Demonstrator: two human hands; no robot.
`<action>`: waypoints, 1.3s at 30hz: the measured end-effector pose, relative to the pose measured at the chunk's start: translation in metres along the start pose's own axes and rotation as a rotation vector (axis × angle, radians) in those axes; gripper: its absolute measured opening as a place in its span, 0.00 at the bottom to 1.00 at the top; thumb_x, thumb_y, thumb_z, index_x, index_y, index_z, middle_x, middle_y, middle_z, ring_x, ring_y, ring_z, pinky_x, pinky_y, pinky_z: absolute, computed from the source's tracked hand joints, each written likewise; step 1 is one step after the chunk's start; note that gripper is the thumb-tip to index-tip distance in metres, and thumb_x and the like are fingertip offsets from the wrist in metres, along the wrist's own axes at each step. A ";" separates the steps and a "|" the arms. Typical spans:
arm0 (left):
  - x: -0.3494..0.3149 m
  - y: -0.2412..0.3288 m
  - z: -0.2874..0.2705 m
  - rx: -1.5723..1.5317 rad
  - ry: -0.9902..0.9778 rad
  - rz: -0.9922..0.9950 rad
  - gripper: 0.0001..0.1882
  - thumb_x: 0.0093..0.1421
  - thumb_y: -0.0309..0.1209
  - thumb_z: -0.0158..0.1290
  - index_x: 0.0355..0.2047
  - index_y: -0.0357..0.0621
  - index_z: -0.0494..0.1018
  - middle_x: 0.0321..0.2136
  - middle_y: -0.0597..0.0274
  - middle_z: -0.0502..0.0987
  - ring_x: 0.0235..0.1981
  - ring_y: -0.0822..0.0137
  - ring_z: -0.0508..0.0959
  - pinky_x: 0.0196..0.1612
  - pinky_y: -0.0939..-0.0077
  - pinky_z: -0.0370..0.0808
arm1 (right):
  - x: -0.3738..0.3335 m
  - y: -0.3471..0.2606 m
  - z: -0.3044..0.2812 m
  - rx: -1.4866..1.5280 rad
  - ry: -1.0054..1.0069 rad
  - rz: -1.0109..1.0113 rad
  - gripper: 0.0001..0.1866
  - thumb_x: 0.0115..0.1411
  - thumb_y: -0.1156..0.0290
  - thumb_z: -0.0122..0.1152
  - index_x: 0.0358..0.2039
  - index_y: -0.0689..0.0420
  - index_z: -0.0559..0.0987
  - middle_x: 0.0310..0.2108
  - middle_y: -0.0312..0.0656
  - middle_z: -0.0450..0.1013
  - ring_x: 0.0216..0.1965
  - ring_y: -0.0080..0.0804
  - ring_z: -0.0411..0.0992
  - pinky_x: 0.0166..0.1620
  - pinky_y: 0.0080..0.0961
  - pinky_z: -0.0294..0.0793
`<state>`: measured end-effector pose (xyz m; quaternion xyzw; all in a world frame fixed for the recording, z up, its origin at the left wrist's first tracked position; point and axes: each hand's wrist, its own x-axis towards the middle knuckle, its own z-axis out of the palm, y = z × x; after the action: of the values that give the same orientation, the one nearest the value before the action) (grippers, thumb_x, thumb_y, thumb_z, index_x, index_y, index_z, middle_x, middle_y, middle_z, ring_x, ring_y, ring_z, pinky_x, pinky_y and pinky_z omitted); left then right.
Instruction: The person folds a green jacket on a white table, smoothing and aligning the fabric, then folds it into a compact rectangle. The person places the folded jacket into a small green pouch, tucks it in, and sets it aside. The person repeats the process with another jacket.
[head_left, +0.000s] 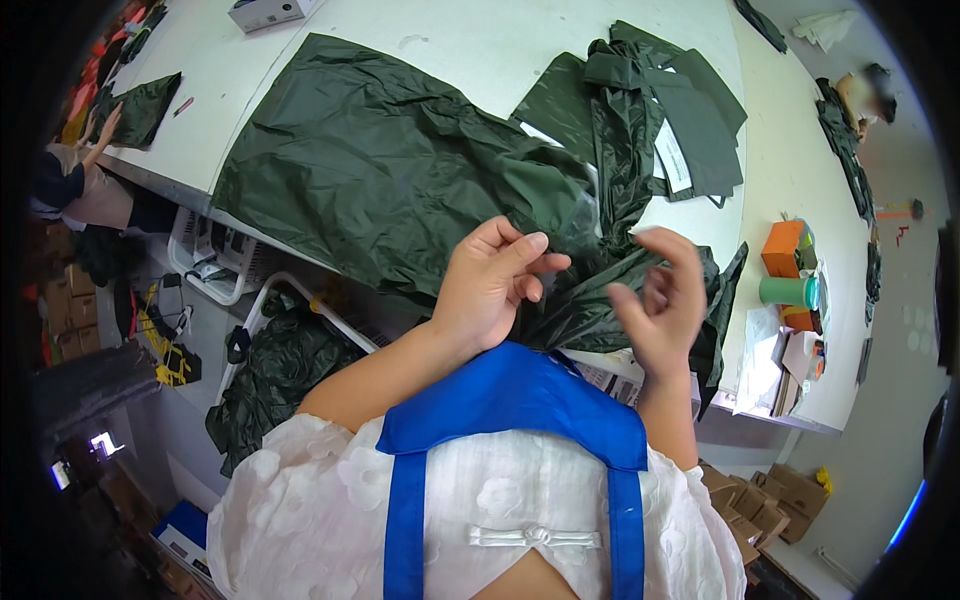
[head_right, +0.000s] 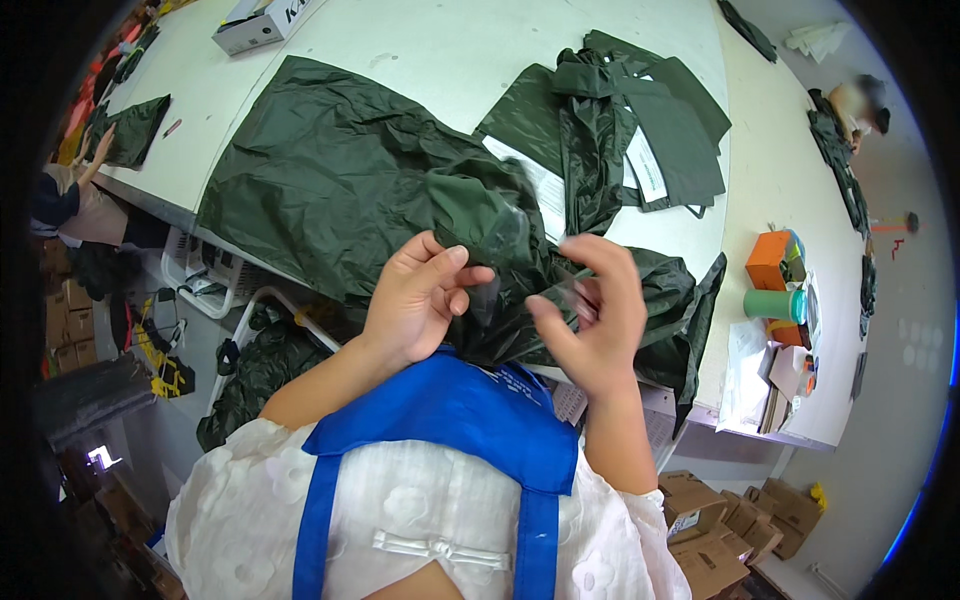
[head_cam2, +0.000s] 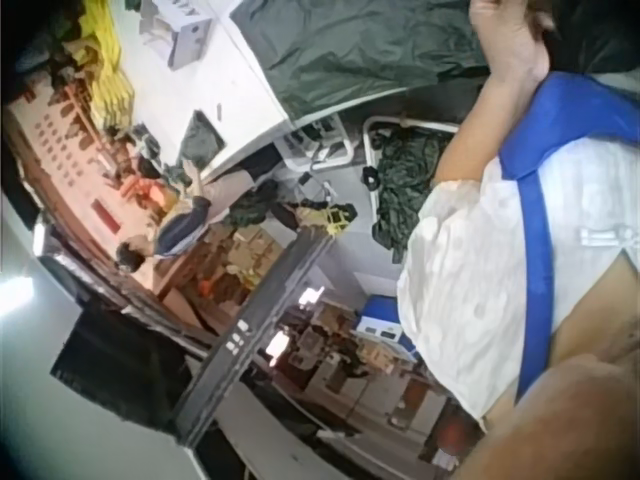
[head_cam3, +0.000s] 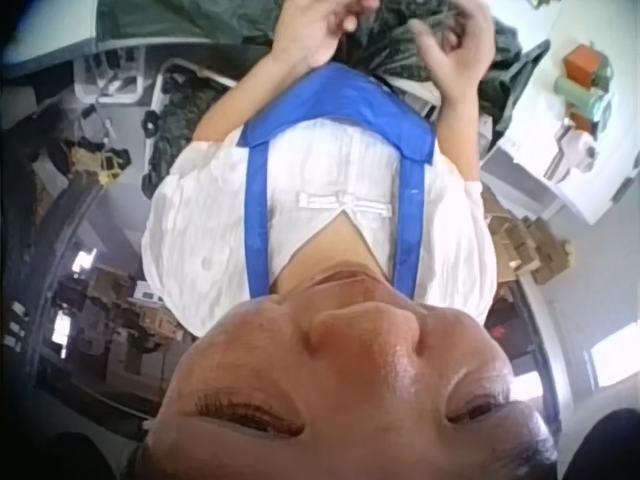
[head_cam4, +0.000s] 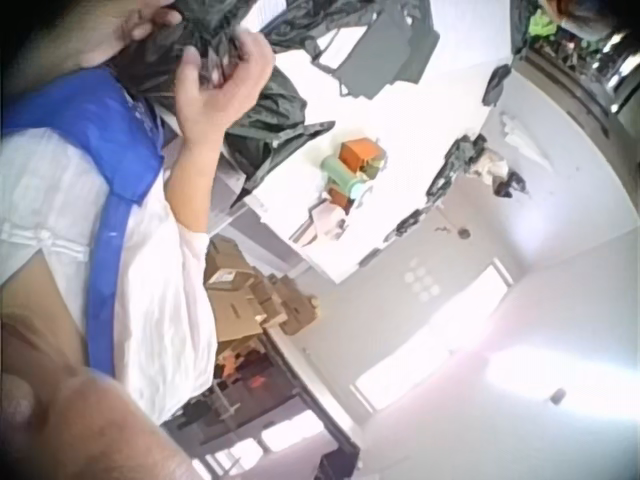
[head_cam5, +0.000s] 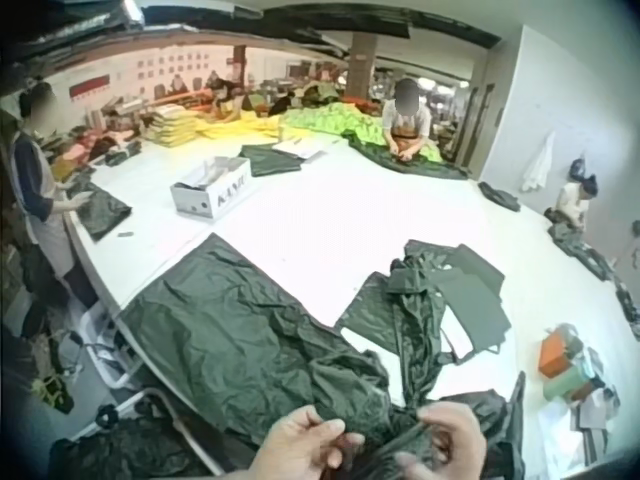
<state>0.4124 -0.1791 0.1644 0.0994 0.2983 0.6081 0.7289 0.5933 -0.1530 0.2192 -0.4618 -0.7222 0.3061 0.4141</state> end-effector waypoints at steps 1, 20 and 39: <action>0.000 -0.001 0.003 0.017 -0.014 0.022 0.03 0.61 0.26 0.53 0.35 0.45 0.71 0.30 0.63 0.76 0.29 0.72 0.77 0.23 0.84 0.70 | 0.001 -0.007 0.003 -0.035 -0.002 -0.077 0.18 0.45 0.78 0.67 0.39 0.58 0.78 0.37 0.42 0.71 0.32 0.29 0.71 0.33 0.21 0.71; -0.001 -0.004 0.004 0.003 -0.115 0.142 0.04 0.61 0.24 0.52 0.36 0.44 0.70 0.33 0.64 0.77 0.31 0.73 0.75 0.30 0.81 0.69 | 0.002 0.019 0.013 0.684 -0.076 0.188 0.31 0.56 0.51 0.59 0.50 0.59 0.63 0.35 0.39 0.65 0.31 0.20 0.62 0.34 0.13 0.61; -0.002 -0.006 0.007 0.046 -0.138 0.169 0.03 0.61 0.22 0.52 0.35 0.42 0.71 0.31 0.64 0.77 0.32 0.75 0.76 0.30 0.84 0.68 | 0.003 0.018 0.021 -0.066 0.071 -0.252 0.14 0.43 0.74 0.74 0.29 0.62 0.78 0.26 0.39 0.73 0.24 0.23 0.70 0.24 0.15 0.66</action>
<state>0.4214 -0.1811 0.1677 0.1828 0.2519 0.6520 0.6914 0.5817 -0.1445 0.1957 -0.3916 -0.7690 0.2111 0.4591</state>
